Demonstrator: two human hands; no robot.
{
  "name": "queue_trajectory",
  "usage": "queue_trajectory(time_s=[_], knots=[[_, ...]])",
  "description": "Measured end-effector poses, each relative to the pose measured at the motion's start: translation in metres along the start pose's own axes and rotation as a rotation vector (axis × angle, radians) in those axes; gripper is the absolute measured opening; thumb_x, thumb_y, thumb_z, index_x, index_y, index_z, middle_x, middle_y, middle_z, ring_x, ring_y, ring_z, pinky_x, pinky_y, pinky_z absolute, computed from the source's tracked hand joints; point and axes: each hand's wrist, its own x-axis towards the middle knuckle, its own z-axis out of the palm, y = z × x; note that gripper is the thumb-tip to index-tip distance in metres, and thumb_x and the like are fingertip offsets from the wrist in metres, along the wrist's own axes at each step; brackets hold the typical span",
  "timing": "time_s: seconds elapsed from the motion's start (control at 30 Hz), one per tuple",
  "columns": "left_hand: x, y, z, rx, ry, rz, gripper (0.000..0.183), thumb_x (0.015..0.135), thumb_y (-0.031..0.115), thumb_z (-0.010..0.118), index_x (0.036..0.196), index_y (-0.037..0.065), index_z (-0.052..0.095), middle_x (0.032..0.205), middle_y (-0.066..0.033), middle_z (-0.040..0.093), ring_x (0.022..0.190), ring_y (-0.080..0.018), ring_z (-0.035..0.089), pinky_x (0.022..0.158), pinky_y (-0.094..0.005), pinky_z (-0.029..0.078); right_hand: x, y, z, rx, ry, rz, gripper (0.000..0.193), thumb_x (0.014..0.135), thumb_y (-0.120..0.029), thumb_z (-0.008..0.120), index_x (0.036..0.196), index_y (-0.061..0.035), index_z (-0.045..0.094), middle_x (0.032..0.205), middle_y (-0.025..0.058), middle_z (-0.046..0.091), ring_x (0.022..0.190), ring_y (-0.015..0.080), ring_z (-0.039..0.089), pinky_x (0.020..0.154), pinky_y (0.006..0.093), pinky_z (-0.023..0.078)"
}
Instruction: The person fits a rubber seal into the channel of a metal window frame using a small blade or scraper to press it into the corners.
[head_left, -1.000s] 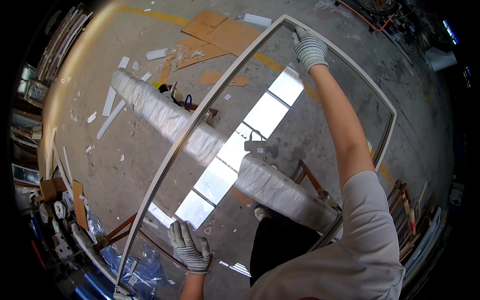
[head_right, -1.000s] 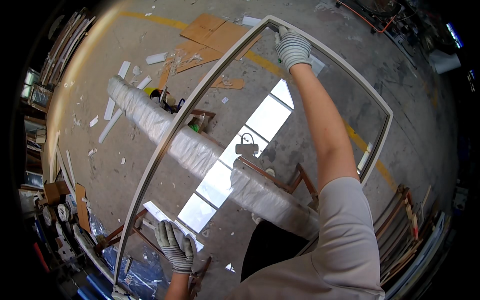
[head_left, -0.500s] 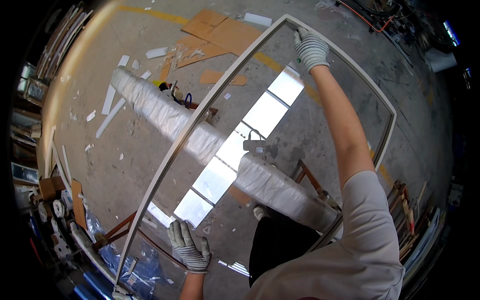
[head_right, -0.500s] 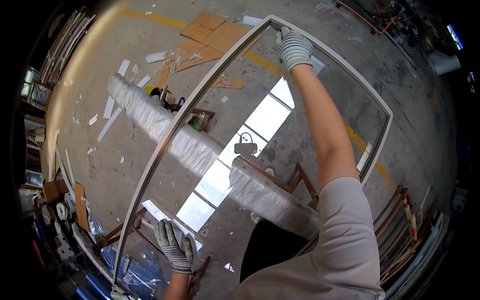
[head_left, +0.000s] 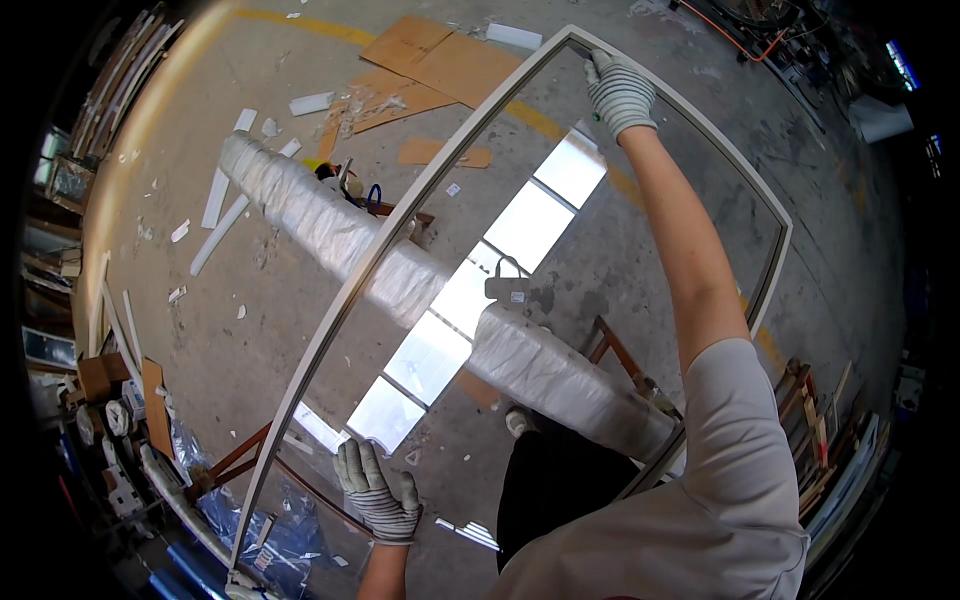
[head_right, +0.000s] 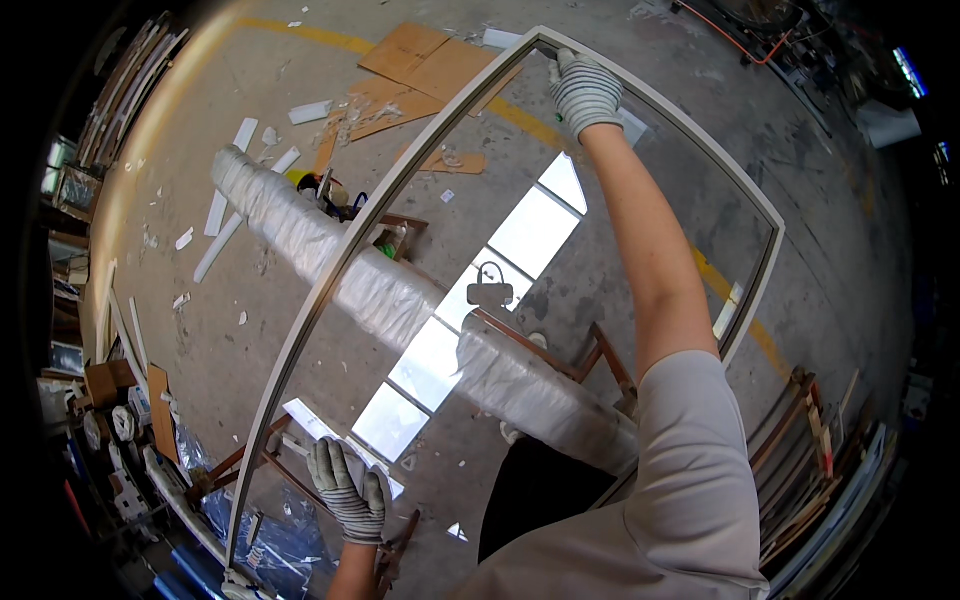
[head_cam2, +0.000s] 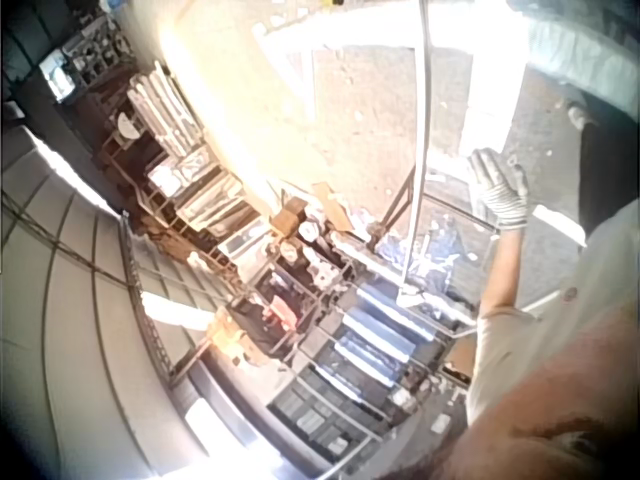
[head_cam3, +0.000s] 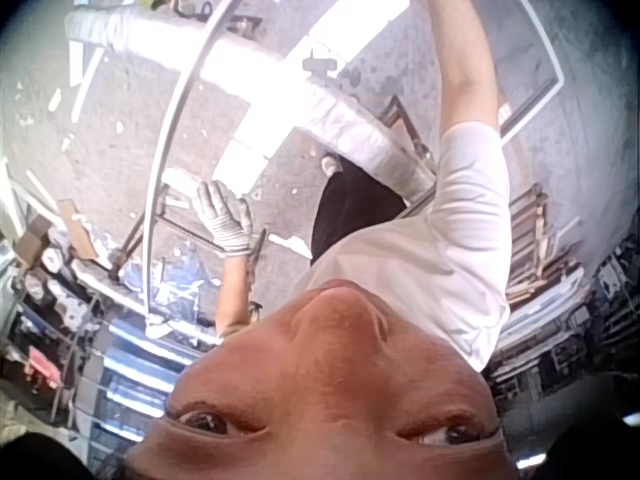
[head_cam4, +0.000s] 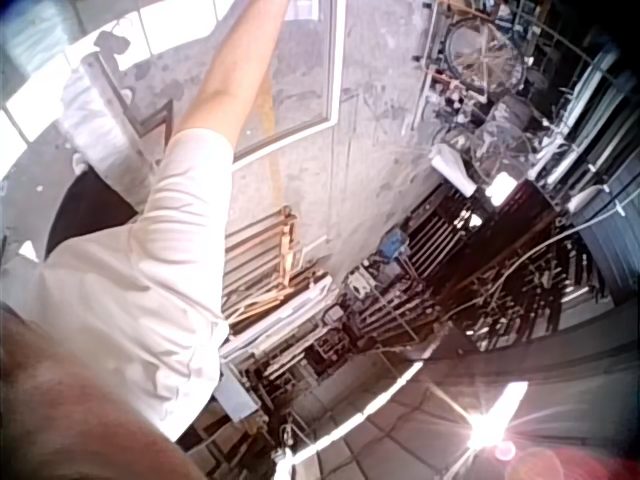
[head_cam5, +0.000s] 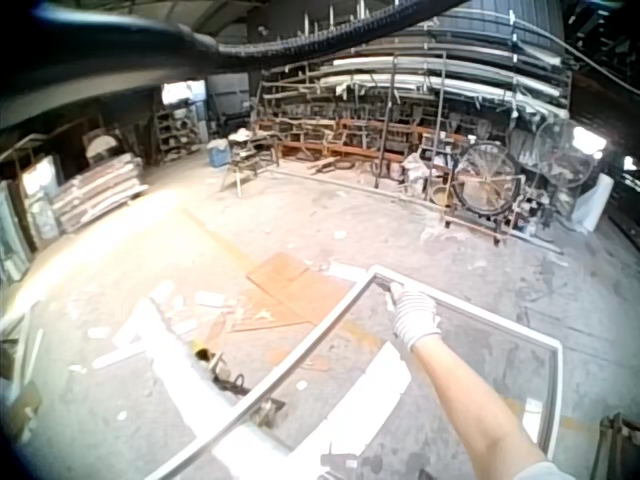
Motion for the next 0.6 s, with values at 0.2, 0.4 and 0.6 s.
queue_trajectory(time_s=[0.2, 0.4, 0.6], knots=[[0.001, 0.001, -0.001, 0.000, -0.004, -0.005, 0.060, 0.087, 0.026, 0.052, 0.139, -0.002, 0.039, 0.142, -0.0249, 0.037, 0.132, -0.0445, 0.034, 0.108, -0.0570, 0.025, 0.000, -0.007, -0.014, 0.015, -0.187, 0.067, 0.038, 0.094, -0.039, 0.041, 0.107, -0.0111, 0.062, 0.094, 0.0156, 0.068, 0.086, 0.0351, 0.065, 0.075, 0.0477, 0.052], [0.000, 0.000, 0.000, 0.002, -0.008, -0.004, 0.061, 0.086, 0.026, 0.052, 0.138, -0.002, 0.039, 0.142, -0.0249, 0.036, 0.132, -0.0448, 0.033, 0.108, -0.0571, 0.025, 0.002, -0.006, -0.009, -0.053, -0.132, 0.031, 0.036, 0.092, -0.038, 0.043, 0.105, -0.0108, 0.062, 0.092, 0.0159, 0.068, 0.085, 0.0337, 0.066, 0.073, 0.0482, 0.053], [0.000, -0.001, 0.000, 0.018, -0.006, 0.013, 0.061, 0.089, 0.030, 0.049, 0.139, -0.003, 0.038, 0.142, -0.0244, 0.037, 0.133, -0.0435, 0.033, 0.109, -0.0566, 0.024, 0.000, -0.010, -0.005, -0.009, -0.081, 0.033, 0.034, 0.091, -0.038, 0.046, 0.097, -0.0103, 0.065, 0.089, 0.0146, 0.069, 0.084, 0.0340, 0.066, 0.072, 0.0484, 0.053]])
